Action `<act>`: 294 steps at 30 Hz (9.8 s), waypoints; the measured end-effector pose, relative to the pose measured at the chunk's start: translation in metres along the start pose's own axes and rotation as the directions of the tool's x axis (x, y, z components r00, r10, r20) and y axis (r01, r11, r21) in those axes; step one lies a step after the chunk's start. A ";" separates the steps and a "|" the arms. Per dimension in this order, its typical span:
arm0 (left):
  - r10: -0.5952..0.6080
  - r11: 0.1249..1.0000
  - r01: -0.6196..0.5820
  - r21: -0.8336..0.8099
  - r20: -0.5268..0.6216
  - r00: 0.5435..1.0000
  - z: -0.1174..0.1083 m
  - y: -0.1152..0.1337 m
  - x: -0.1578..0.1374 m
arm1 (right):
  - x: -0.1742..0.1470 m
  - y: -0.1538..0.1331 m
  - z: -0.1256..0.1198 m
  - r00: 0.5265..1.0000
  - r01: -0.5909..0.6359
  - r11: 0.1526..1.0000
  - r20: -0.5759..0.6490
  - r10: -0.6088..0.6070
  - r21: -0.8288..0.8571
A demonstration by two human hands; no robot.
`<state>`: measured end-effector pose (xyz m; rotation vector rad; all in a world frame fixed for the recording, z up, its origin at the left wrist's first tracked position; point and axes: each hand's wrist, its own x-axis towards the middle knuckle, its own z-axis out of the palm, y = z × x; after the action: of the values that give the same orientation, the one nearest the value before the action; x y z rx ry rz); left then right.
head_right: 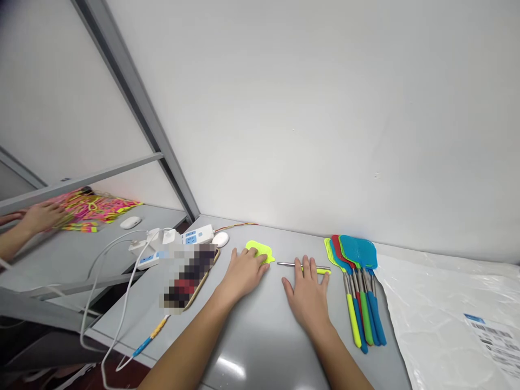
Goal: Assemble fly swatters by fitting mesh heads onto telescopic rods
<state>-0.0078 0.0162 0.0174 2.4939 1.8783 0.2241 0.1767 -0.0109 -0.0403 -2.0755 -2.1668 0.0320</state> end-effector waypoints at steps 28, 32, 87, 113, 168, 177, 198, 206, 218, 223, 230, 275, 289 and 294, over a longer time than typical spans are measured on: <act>0.209 0.953 -0.265 -0.150 -0.310 0.927 0.026 0.025 0.010 | 0.001 0.019 -0.009 0.974 0.029 0.997 -0.224 -0.013 0.067; 0.154 0.932 -0.263 -0.249 -0.384 0.910 0.016 0.028 0.010 | 0.003 0.019 -0.015 0.971 0.086 0.991 -0.232 -0.060 0.102; 0.236 0.629 -0.368 -0.685 -0.283 0.930 0.017 0.075 -0.014 | -0.007 0.008 -0.032 0.886 0.164 0.222 -0.243 0.396 0.961; 0.345 0.648 -0.298 -0.701 -0.079 0.935 0.022 0.075 -0.014 | -0.001 0.017 -0.037 0.945 0.107 0.027 -0.110 0.308 0.994; 0.161 0.417 -0.088 -0.905 -0.022 0.987 0.035 0.074 -0.007 | -0.005 0.012 -0.049 0.867 0.292 0.183 -0.341 0.362 0.939; 0.196 0.490 -0.132 -0.861 -0.038 0.980 0.027 0.073 -0.009 | 0.002 0.030 -0.058 0.811 0.306 0.277 -0.401 0.426 0.911; 0.235 0.552 -0.190 -0.812 -0.067 0.970 0.030 0.071 -0.008 | 0.006 0.030 -0.048 0.804 0.293 0.202 -0.355 0.477 0.935; 0.241 0.537 -0.205 -0.819 -0.084 0.967 0.026 0.070 -0.010 | 0.005 0.020 -0.058 0.777 0.325 0.229 -0.397 0.489 0.918; 0.113 0.043 -0.007 -0.999 -0.002 0.994 0.023 0.073 -0.006 | -0.001 0.015 -0.043 0.875 0.262 0.290 -0.353 0.331 0.920; -0.126 -0.200 0.003 -0.980 0.029 0.992 0.018 0.057 0.006 | -0.002 -0.001 -0.024 0.954 0.274 0.648 -0.284 -0.092 0.711; -0.266 -0.236 -0.056 -0.970 0.009 0.964 0.019 0.047 0.013 | -0.008 -0.019 -0.014 0.907 0.410 0.873 -0.215 -0.361 0.264; 0.017 -0.288 0.170 -0.942 0.173 0.985 0.026 0.027 0.028 | -0.004 0.006 -0.023 1.000 -0.021 0.943 -0.004 0.023 0.333; 0.443 -0.203 0.400 -0.894 0.281 0.852 0.006 0.026 0.014 | 0.013 0.037 -0.044 0.852 0.140 0.125 -0.184 0.491 0.982; 0.618 -0.065 0.515 -0.855 0.371 0.693 0.013 0.037 0.006 | 0.010 0.043 -0.055 0.712 0.183 0.162 -0.245 0.659 0.970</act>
<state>0.0310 0.0124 0.0085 1.0650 0.5266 0.3579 0.2255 -0.0037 0.0098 -1.2303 -0.7559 0.5212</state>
